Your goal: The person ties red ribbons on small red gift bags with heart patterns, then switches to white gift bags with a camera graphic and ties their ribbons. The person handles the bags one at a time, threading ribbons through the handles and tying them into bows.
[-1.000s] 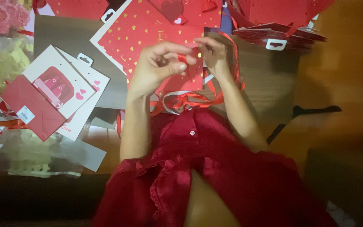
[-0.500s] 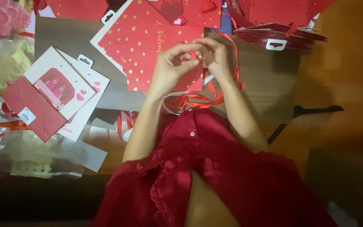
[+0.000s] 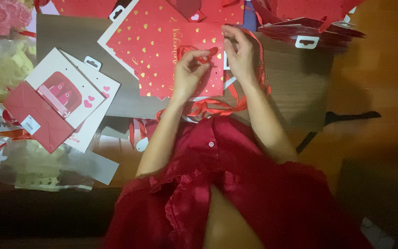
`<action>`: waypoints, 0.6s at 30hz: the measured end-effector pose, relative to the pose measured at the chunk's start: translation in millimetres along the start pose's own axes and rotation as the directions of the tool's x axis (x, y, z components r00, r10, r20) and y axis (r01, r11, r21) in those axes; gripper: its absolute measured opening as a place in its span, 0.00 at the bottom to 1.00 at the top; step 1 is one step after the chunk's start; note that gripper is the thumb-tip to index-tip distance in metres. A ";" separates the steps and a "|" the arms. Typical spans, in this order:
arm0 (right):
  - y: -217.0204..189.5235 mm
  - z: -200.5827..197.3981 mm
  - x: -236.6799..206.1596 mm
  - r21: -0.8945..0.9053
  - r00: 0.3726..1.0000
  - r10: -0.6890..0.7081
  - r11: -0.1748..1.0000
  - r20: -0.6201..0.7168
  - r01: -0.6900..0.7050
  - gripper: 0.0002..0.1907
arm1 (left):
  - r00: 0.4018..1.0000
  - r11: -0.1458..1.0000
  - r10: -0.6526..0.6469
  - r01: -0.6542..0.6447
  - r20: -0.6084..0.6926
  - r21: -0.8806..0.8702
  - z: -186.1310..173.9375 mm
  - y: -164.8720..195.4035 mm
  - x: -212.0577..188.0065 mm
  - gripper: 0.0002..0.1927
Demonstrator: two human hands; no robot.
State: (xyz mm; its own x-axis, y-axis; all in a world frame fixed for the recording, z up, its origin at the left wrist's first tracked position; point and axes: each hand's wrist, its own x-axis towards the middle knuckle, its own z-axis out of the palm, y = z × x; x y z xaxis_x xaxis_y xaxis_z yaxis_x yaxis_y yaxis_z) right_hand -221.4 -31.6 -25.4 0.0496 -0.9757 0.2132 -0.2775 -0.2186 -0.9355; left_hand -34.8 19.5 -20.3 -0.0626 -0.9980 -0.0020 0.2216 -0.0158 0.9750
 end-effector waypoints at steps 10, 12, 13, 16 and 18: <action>-26.7 -10.9 -13.8 -0.093 0.998 -0.027 0.995 -0.050 0.022 0.23 | 0.999 0.989 -0.005 0.000 0.036 0.146 -1.8 8.4 -2.7 0.14; -32.6 -14.5 -22.2 0.132 0.990 0.136 0.983 -0.045 -0.129 0.26 | 0.999 0.992 -0.016 0.012 0.036 0.129 -0.8 11.4 -3.4 0.14; -35.3 -16.0 -28.6 0.242 0.976 0.217 0.949 -0.030 -0.203 0.28 | 0.999 0.994 -0.011 0.006 0.041 0.109 -0.5 12.7 -3.7 0.13; -40.1 -18.1 -46.7 0.390 0.943 0.332 0.868 0.004 -0.307 0.28 | 0.998 0.995 -0.050 0.046 0.041 0.085 -0.2 15.6 -4.7 0.13; -39.9 -15.4 -56.5 0.457 0.924 0.378 0.813 0.058 -0.361 0.27 | 0.995 0.995 -0.085 0.082 0.049 0.059 0.0 16.1 -5.2 0.13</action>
State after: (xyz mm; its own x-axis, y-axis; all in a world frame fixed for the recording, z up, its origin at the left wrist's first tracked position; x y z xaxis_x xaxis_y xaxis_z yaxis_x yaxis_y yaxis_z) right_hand -227.9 32.4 4.2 -0.0030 -0.9850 -0.1728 0.1949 0.1689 -0.9662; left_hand -30.9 24.4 -4.5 -0.1288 -0.9889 -0.0735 0.1578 -0.0936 0.9830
